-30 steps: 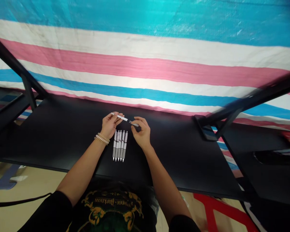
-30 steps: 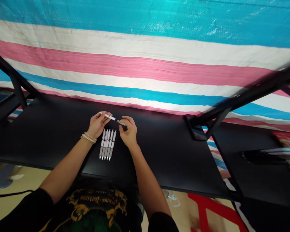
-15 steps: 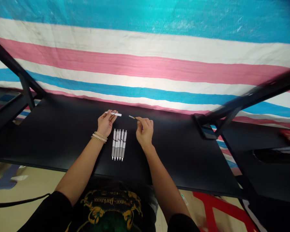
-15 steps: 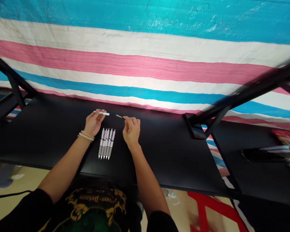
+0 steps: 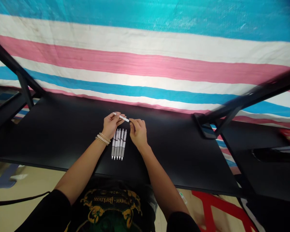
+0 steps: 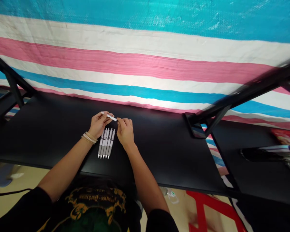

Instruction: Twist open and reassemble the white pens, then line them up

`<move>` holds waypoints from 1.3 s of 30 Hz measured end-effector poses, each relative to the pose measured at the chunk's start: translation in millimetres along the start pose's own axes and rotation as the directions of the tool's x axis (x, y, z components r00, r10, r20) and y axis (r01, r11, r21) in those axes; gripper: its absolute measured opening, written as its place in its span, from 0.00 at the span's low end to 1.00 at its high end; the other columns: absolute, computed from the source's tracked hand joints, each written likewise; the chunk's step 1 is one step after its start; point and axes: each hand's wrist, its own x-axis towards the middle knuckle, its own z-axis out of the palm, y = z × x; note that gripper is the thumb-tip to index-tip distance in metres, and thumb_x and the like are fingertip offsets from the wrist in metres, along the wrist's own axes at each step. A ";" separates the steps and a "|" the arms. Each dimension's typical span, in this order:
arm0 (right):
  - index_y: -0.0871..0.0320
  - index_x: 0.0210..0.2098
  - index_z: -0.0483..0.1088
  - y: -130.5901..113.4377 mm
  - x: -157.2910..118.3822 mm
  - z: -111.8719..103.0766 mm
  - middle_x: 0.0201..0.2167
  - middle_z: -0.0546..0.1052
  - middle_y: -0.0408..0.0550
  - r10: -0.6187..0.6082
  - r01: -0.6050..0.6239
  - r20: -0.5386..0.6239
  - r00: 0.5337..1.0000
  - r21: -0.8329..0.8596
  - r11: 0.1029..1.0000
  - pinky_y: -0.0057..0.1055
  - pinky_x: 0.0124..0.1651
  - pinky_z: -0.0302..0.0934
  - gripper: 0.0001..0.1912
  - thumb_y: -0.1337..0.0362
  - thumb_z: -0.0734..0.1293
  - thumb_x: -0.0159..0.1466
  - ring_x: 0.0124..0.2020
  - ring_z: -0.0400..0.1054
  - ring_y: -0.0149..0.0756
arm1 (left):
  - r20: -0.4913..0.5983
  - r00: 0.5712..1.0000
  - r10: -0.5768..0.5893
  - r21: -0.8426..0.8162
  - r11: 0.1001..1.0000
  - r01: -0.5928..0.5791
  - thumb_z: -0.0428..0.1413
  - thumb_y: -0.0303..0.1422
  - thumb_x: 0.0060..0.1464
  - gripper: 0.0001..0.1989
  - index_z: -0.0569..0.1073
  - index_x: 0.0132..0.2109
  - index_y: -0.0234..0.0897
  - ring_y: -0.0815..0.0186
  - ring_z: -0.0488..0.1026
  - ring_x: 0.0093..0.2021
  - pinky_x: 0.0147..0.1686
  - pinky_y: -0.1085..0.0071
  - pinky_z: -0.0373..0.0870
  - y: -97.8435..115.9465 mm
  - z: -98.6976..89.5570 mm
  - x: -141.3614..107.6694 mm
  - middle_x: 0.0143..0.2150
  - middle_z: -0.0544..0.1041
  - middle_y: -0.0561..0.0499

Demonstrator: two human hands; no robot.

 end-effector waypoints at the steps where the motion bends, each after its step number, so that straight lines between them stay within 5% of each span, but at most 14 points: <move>1: 0.55 0.58 0.65 -1.8 -0.4 0.8 0.47 0.70 0.55 -0.008 0.008 -0.008 1.000 0.031 0.999 0.43 0.51 0.65 0.19 0.68 0.58 0.69 0.47 0.65 0.43 | -0.001 1.000 0.010 0.005 1.000 -0.010 0.64 0.38 0.52 0.13 0.74 0.38 0.33 0.58 0.79 0.45 0.53 0.55 0.72 -0.7 0.9 -0.5 0.40 0.81 0.43; 4: 0.57 0.63 0.57 -5.5 -1.5 2.2 0.54 0.64 0.59 -0.023 0.026 -0.029 0.999 0.120 0.992 0.42 0.53 0.66 0.24 0.71 0.55 0.69 0.51 0.65 0.42 | -0.018 1.000 0.014 -0.001 1.000 -0.014 0.65 0.38 0.52 0.13 0.74 0.38 0.33 0.58 0.80 0.45 0.53 0.56 0.72 0.1 0.9 0.1 0.40 0.81 0.43; 10: 0.53 0.60 0.58 -1.7 -2.2 0.7 0.41 0.74 0.49 0.079 -0.080 0.011 0.997 0.211 0.974 0.40 0.46 0.70 0.19 0.65 0.57 0.70 0.39 0.73 0.37 | -0.024 1.000 -0.018 0.006 1.000 0.018 0.65 0.38 0.51 0.13 0.74 0.38 0.33 0.58 0.79 0.45 0.53 0.56 0.72 6.1 -2.5 2.1 0.40 0.81 0.43; 15: 0.55 0.53 0.65 -2.6 -0.4 -1.6 0.47 0.72 0.54 0.084 -0.072 -0.039 0.996 0.243 0.967 0.39 0.46 0.70 0.15 0.63 0.63 0.67 0.41 0.73 0.38 | -0.009 1.000 -0.016 -0.020 1.000 0.016 0.65 0.37 0.51 0.13 0.74 0.38 0.33 0.58 0.79 0.45 0.53 0.56 0.72 7.8 -2.6 2.1 0.40 0.81 0.43; 19: 0.55 0.47 0.67 -4.4 -0.5 -1.8 0.34 0.74 0.46 0.180 -0.177 0.020 0.983 0.320 0.931 0.33 0.36 0.71 0.08 0.63 0.60 0.69 0.30 0.73 0.33 | -0.013 1.000 -0.010 -0.029 1.000 0.009 0.65 0.37 0.52 0.13 0.74 0.38 0.33 0.59 0.79 0.44 0.54 0.56 0.72 8.6 -3.4 3.0 0.39 0.81 0.43; 21: 0.55 0.49 0.66 -4.4 -0.6 -2.0 0.36 0.75 0.47 0.214 -0.205 0.013 0.977 0.352 0.914 0.33 0.36 0.71 0.11 0.62 0.63 0.68 0.32 0.74 0.34 | -0.004 1.000 -0.009 -0.028 1.000 0.009 0.65 0.37 0.51 0.13 0.74 0.38 0.33 0.59 0.80 0.44 0.53 0.56 0.72 8.8 -3.7 3.3 0.39 0.81 0.44; 33: 0.55 0.52 0.62 -7.0 0.0 -3.3 0.34 0.77 0.46 0.267 -0.250 0.012 0.964 0.400 0.882 0.32 0.34 0.69 0.16 0.60 0.65 0.66 0.31 0.73 0.34 | -0.017 1.000 -0.004 -0.021 1.000 0.003 0.65 0.37 0.52 0.12 0.75 0.38 0.33 0.58 0.80 0.44 0.52 0.56 0.72 8.8 -3.5 3.2 0.40 0.81 0.43; 39: 0.55 0.46 0.63 -8.9 0.1 -5.9 0.34 0.76 0.46 0.255 -0.244 0.016 0.967 0.360 0.901 0.30 0.32 0.66 0.10 0.60 0.63 0.67 0.30 0.71 0.33 | -0.011 1.000 -0.010 0.009 1.000 0.010 0.65 0.38 0.51 0.14 0.75 0.39 0.33 0.59 0.80 0.42 0.49 0.59 0.74 8.6 -2.3 1.9 0.39 0.81 0.43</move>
